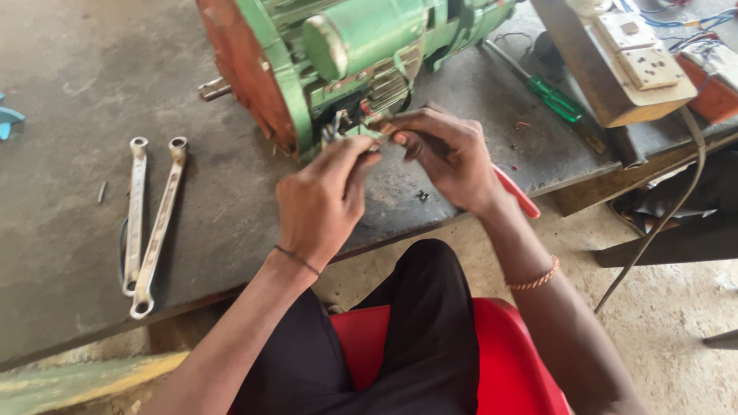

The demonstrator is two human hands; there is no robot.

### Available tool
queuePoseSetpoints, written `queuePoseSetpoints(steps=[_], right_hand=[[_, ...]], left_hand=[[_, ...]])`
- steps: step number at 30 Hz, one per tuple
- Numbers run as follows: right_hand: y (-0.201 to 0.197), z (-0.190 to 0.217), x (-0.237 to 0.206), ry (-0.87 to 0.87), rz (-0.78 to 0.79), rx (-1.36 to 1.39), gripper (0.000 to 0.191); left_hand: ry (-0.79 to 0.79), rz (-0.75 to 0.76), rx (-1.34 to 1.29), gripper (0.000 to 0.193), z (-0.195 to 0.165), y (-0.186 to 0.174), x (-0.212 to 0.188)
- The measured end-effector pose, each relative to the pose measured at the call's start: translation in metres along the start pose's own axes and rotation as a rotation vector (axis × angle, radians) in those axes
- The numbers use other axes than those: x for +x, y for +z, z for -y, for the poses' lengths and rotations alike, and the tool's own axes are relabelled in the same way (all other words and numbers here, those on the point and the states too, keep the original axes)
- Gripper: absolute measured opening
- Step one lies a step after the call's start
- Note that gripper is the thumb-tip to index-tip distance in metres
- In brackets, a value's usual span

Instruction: The person repairs a green electric motor by stripping wire ends with pliers and connecting them to terminals in the junction box. They repeatedly twist, insert, and adjust the wires while holding the motor steady.

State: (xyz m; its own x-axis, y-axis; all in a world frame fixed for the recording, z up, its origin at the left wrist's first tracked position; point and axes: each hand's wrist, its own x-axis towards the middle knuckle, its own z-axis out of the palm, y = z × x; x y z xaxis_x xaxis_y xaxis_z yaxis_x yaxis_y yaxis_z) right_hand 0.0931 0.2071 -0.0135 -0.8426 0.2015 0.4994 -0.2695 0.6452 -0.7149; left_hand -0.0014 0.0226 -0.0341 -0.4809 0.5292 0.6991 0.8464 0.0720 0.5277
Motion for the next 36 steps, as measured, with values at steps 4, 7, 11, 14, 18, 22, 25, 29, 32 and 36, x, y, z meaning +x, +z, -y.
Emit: queuePoseSetpoints(steps=[4,7,11,14,18,22,25,29,32,36], right_hand=[[0.007,0.004,-0.016,-0.058,-0.025,0.21,0.022],[0.011,0.009,-0.027,-0.137,-0.068,0.076,0.024],[0.024,0.018,-0.043,-0.124,-0.194,-0.02,0.026],[0.033,0.022,-0.048,-0.093,-0.275,-0.062,0.022],[0.026,0.028,-0.049,-0.258,-0.2,-0.437,0.022],[0.021,0.036,-0.041,-0.355,-0.248,-0.528,0.023],[0.014,0.043,-0.035,-0.37,-0.17,-0.567,0.027],[0.008,0.051,-0.029,-0.294,-0.101,-0.559,0.025],[0.006,0.056,-0.027,-0.259,-0.067,-0.586,0.02],[0.002,0.065,-0.026,-0.173,-0.033,-0.576,0.017]], left_hand=[[0.119,-0.12,-0.137,0.018,-0.004,-0.002,0.004],[0.173,-0.055,-0.115,0.025,-0.003,-0.006,0.005],[0.215,0.107,-0.085,0.041,0.005,-0.011,0.009],[0.232,0.175,-0.061,0.049,0.01,-0.013,0.011],[0.261,0.216,0.002,0.052,0.013,-0.012,0.011],[0.266,0.281,0.042,0.042,0.016,-0.013,0.012],[0.319,0.236,0.029,0.033,0.017,-0.016,0.013],[0.303,0.247,0.033,0.026,0.017,-0.017,0.013],[0.265,0.23,0.011,0.021,0.017,-0.014,0.01],[0.301,0.212,-0.011,0.025,0.022,-0.009,0.009]])
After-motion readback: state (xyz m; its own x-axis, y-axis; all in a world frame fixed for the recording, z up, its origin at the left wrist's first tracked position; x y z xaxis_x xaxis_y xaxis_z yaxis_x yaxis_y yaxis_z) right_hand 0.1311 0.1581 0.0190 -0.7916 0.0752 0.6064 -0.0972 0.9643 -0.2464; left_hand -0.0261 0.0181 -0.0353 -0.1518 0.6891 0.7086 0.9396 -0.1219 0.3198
